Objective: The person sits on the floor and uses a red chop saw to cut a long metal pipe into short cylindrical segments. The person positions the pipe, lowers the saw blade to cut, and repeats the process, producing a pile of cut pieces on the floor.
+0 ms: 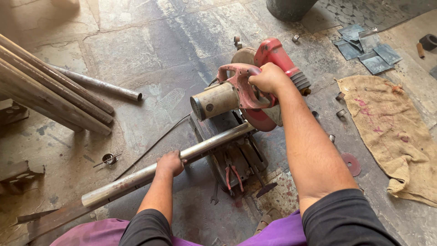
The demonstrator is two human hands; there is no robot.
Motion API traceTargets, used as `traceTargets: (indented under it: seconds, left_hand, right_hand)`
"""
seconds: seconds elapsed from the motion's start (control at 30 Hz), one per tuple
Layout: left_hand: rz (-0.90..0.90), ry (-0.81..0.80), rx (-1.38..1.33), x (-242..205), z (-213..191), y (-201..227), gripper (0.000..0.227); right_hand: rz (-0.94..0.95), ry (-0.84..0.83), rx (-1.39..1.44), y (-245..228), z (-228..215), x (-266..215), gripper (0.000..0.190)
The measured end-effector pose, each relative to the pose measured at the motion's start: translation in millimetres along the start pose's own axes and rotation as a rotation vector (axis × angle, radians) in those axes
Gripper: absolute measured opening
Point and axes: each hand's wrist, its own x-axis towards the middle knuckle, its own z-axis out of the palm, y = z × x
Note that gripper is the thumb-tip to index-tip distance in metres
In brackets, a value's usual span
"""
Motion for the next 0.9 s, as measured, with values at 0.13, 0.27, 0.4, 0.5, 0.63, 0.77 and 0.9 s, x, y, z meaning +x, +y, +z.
traceTargets:
  seconds: [0.13, 0.27, 0.4, 0.5, 0.63, 0.77, 0.9]
  left_hand:
    - [-0.004, -0.004, 0.001, -1, -2, 1, 0.050]
    - [-0.010, -0.021, -0.004, 0, -3, 0, 0.050]
    - [-0.017, -0.025, -0.019, 0, -2, 2, 0.053]
    - [-0.015, -0.002, -0.013, 2, -4, 1, 0.056]
    - [-0.022, -0.036, -0.005, 1, -1, 2, 0.054]
    - [-0.028, -0.020, -0.005, 2, -1, 3, 0.054]
    - [-0.030, -0.021, -0.002, 2, -1, 2, 0.053]
  right_hand:
    - [-0.004, 0.011, 0.023, 8, 4, -11, 0.020]
    - [0.009, 0.005, 0.078, 13, 8, -25, 0.019]
    - [-0.003, 0.018, 0.115, 17, 9, -31, 0.018]
    - [0.000, 0.018, 0.110, 15, 8, -30, 0.020]
    - [0.034, 0.029, 0.135, 19, 10, -32, 0.022]
    - [0.005, 0.042, 0.129, 21, 11, -32, 0.024]
    - [0.001, 0.041, 0.138, 23, 13, -30, 0.025]
